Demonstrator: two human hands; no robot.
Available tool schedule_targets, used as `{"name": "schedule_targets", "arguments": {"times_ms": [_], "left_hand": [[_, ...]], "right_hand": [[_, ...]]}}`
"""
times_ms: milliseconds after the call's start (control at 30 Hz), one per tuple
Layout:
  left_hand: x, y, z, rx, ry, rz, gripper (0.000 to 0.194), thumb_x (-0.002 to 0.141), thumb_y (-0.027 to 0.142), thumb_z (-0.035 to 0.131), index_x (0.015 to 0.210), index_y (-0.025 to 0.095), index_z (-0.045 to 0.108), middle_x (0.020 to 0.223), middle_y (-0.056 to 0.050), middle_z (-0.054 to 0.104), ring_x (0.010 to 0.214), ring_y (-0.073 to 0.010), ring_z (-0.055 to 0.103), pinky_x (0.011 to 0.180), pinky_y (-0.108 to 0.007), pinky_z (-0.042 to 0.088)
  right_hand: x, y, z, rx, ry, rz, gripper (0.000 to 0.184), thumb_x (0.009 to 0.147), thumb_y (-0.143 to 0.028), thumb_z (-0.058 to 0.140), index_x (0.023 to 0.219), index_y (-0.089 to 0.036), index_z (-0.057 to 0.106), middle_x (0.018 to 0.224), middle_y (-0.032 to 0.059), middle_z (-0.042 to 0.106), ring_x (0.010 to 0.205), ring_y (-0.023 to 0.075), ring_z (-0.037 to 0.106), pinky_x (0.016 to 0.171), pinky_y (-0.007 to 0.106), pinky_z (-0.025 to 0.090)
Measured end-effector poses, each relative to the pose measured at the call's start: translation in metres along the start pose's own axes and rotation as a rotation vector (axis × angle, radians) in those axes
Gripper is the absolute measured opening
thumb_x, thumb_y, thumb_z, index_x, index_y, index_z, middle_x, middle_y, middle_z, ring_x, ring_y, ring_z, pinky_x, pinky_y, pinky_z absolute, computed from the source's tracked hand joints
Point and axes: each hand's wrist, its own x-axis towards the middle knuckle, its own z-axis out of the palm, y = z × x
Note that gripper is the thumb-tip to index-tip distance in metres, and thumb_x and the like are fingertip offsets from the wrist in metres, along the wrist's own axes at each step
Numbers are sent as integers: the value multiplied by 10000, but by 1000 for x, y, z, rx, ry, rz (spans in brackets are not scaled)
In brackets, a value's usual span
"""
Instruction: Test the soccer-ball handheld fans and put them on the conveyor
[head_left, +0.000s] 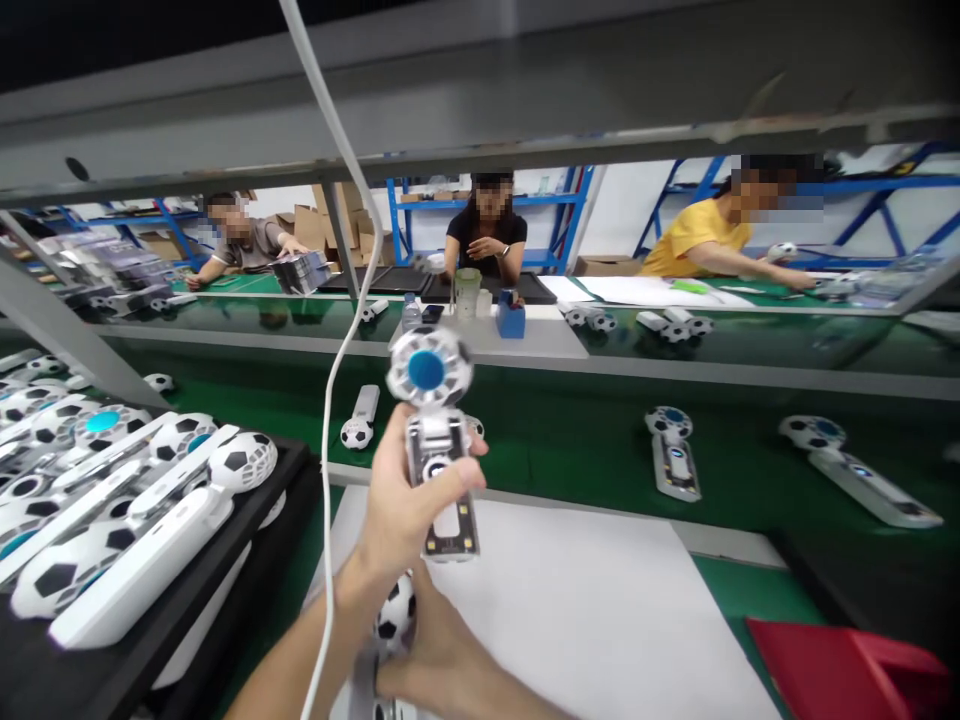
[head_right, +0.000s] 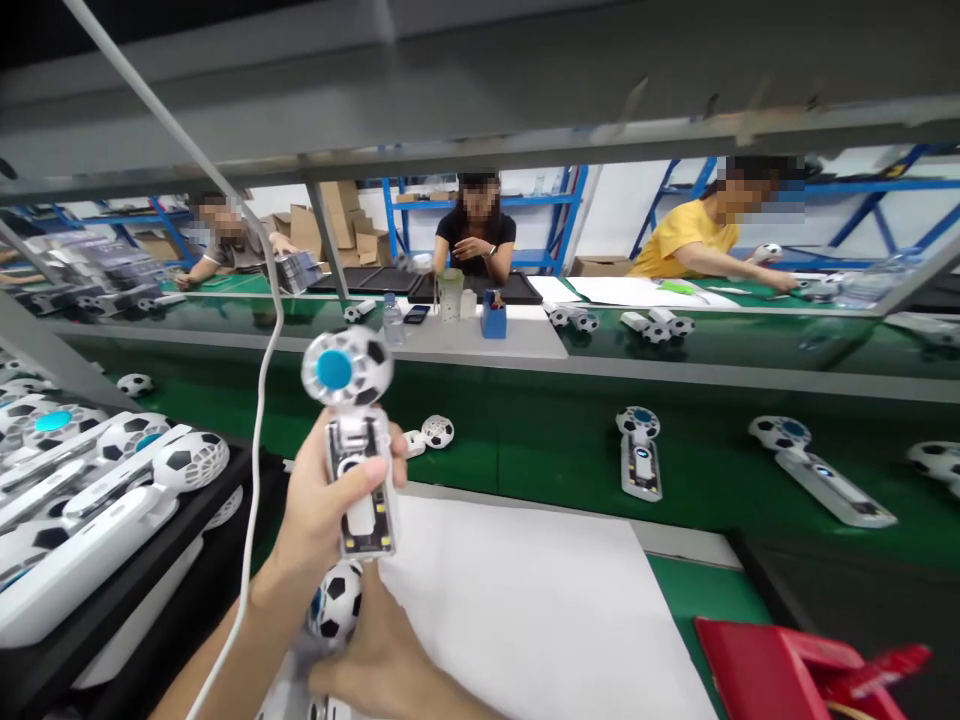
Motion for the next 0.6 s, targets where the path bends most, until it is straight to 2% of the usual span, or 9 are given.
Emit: {"name": "schedule_targets", "arguments": {"times_ms": [67, 133, 200, 300, 367, 433, 500, 533, 600], "left_hand": [[-2, 1, 1, 27, 152, 36, 260, 765, 259, 759, 925, 186, 568, 730, 0, 660, 626, -152, 633, 638, -289, 525], [-5, 7, 1, -59, 178, 19, 203, 777, 279, 720, 883, 195, 569, 631, 30, 607, 591, -151, 615, 662, -319, 551], [-9, 17, -1, -94, 147, 31, 162, 770, 232, 708, 839, 207, 564, 639, 42, 597, 604, -144, 609, 715, -348, 573], [-17, 34, -4, -14, 212, 144, 181, 759, 137, 706, 776, 214, 543, 683, 49, 595, 656, -133, 609, 788, -341, 576], [-23, 41, -4, -16, 231, 136, 158, 792, 163, 679, 768, 222, 534, 676, 51, 570, 634, -128, 584, 773, -335, 582], [-29, 47, -2, 0, 284, 163, 174, 797, 153, 678, 772, 229, 523, 691, 54, 564, 649, -127, 579, 793, -332, 586], [-36, 50, 1, -6, 290, 140, 158, 818, 197, 667, 778, 233, 519, 687, 55, 538, 626, -124, 556, 798, -337, 593], [-40, 50, 3, 3, 322, 150, 162, 818, 205, 671, 793, 240, 515, 696, 57, 535, 635, -126, 557, 808, -337, 593], [-44, 50, 4, 50, 315, 96, 187, 811, 228, 674, 813, 259, 490, 709, 63, 528, 654, -135, 565, 823, -342, 593]], "right_hand": [[6, 5, 3, 232, 11, 61, 904, 436, -57, 665, 1302, -226, 470, 821, -25, 660, 720, 200, 606, 600, 257, 440], [14, 7, 2, 366, 16, 119, 738, 446, -80, 552, 1178, -174, 539, 737, -15, 649, 632, 180, 591, 549, 242, 428], [22, 6, -5, 452, -15, 192, 565, 438, -144, 463, 983, -99, 602, 670, 42, 642, 533, 173, 571, 510, 255, 434], [27, -7, -30, 602, -49, 269, 418, 441, -196, 421, 782, -55, 619, 681, 136, 659, 543, 192, 633, 565, 279, 501], [23, -22, -52, 692, -9, 229, 364, 534, -195, 437, 808, -60, 635, 737, 126, 677, 633, 187, 683, 629, 257, 528], [15, -41, -75, 758, 57, 156, 302, 685, -211, 454, 872, -73, 646, 764, 101, 687, 645, 170, 687, 618, 240, 533], [2, -60, -96, 803, 139, 78, 267, 824, -245, 450, 907, -81, 644, 785, 101, 698, 625, 170, 678, 596, 254, 542], [-5, -69, -105, 821, 185, 32, 261, 875, -257, 449, 923, -86, 640, 801, 101, 704, 638, 176, 683, 610, 268, 555], [-20, -83, -121, 850, 270, -69, 239, 938, -279, 471, 967, -105, 633, 843, 92, 716, 706, 197, 706, 677, 309, 586]]}}
